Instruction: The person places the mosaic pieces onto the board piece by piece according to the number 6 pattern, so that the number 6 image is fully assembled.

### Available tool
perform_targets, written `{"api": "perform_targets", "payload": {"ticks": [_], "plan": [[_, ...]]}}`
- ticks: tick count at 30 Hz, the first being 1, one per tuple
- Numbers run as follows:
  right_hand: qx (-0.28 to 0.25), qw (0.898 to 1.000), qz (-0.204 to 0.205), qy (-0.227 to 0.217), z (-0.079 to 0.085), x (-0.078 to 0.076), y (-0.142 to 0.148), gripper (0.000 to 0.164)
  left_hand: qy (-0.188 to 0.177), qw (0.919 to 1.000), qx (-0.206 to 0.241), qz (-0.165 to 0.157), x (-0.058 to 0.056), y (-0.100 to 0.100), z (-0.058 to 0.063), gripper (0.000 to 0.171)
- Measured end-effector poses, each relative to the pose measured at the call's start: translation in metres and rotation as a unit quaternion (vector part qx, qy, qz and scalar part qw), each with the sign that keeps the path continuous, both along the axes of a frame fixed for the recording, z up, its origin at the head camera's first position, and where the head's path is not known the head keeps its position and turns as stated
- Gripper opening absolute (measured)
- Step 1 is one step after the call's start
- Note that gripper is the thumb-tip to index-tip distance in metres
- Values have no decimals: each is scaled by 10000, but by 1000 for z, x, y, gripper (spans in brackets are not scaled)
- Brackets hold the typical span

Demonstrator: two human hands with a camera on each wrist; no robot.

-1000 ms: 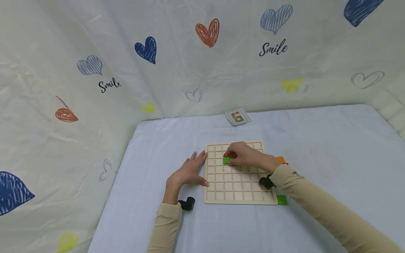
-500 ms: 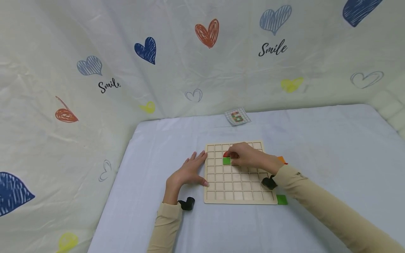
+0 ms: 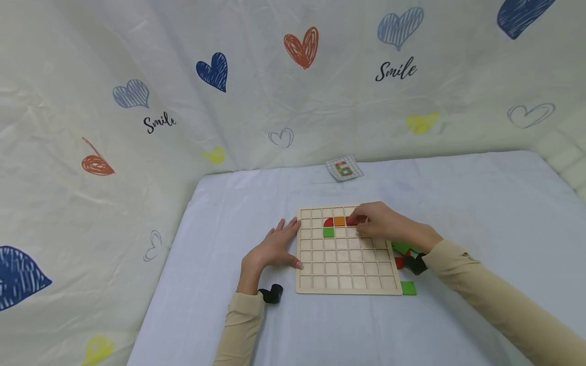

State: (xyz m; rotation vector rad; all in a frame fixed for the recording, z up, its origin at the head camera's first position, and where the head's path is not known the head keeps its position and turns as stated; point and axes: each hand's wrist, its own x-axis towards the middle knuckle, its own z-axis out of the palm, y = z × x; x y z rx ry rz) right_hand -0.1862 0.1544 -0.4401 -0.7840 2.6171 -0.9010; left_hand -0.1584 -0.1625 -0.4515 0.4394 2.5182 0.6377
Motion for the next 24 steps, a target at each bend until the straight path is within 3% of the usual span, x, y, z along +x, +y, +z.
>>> {"api": "perform_targets", "payload": {"ticks": [10,24], "plan": [[79,9992,-314,251,6,7,35,21,9,10000,-75,-3,0,1,2,117],[326,9973,-634,187,-1,16,70,22,-73,9999,17,75,1,2,2,117]]}}
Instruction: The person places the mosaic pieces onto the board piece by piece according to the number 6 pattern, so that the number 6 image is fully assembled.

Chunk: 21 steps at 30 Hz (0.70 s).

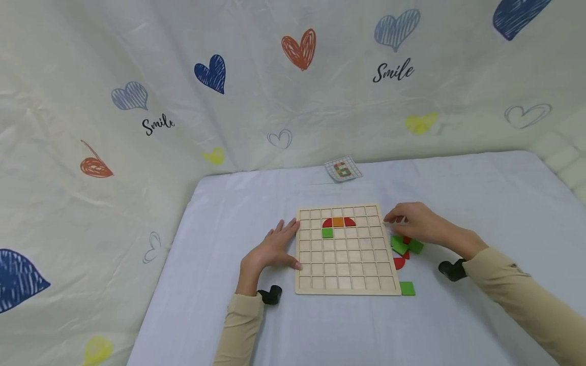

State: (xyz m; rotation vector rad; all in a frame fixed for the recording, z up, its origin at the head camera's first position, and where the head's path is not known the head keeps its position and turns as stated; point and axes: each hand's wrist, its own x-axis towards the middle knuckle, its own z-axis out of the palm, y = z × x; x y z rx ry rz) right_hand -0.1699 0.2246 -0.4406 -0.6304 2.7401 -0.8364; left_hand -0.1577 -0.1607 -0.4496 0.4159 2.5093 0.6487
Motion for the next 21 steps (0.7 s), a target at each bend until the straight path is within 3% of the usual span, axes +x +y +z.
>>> {"api": "perform_targets", "payload": {"ticks": [6,14,21], "plan": [[49,9999,-113,-89,0,3,10,23,32,10000,-11,-44,0,0,1,118],[98,9997,-48,225,-6,6,21,22,30,10000,33,-47,1,-2,-1,118],[70,9999,-81,96,-10,8,27,22,42,10000,2,-72,1,-2,-3,118]]}}
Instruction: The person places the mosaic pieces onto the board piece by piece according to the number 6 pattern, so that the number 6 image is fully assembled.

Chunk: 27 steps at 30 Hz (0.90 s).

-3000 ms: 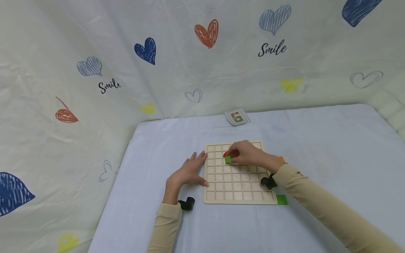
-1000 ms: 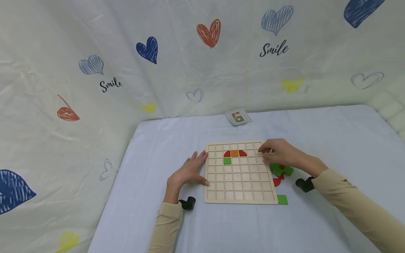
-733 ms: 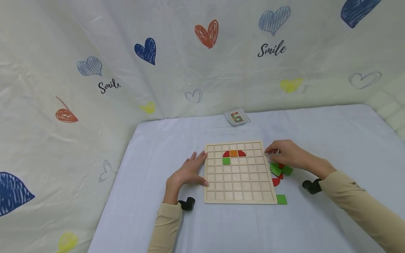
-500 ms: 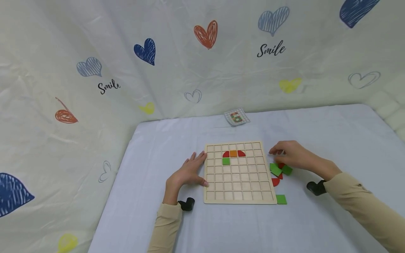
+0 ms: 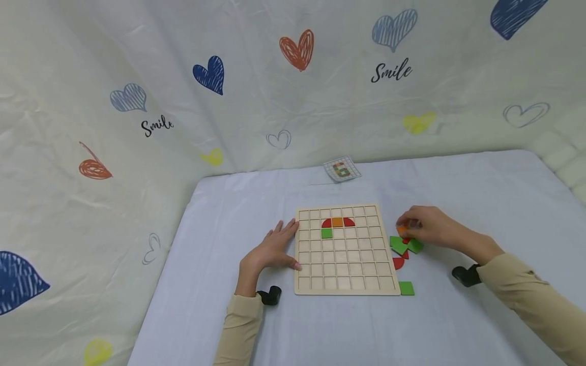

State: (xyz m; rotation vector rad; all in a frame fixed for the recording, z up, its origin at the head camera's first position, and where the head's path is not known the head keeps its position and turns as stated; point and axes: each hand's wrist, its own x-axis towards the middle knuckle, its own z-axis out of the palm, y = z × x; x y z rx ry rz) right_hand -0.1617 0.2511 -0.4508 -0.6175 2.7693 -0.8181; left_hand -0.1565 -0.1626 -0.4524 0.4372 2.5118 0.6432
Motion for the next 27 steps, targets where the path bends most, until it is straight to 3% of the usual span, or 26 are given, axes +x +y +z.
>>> {"api": "perform_targets", "payload": {"ticks": [15,27], "plan": [[66,9996,-26,260,-6,1,-2,15,32,10000,-12,-23,-1,0,-1,118],[-31,10000,-48,-39,-4,1,-2,18,37,10000,77,-46,0,0,2,117]]}}
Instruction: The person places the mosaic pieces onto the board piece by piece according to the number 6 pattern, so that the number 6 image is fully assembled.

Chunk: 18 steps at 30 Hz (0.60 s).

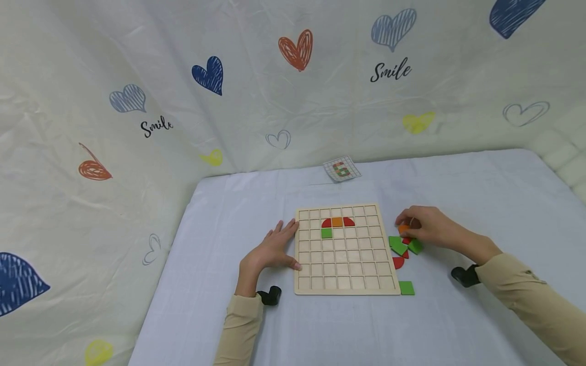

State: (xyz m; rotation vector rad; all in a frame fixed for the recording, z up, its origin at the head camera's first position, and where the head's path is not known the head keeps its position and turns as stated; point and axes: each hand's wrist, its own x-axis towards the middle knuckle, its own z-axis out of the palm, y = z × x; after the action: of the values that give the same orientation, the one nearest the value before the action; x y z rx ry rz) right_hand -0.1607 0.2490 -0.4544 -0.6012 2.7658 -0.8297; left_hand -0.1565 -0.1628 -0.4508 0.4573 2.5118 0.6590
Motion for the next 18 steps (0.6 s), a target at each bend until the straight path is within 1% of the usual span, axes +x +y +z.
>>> {"api": "perform_targets", "payload": {"ticks": [7,18], "plan": [[-120,9997,23,207,2,2,2,16,-6,10000,-23,9,0,1,1,117],[-304,9993,-45,223,3,2,2,16,7,10000,-17,20,0,0,1,117]]}}
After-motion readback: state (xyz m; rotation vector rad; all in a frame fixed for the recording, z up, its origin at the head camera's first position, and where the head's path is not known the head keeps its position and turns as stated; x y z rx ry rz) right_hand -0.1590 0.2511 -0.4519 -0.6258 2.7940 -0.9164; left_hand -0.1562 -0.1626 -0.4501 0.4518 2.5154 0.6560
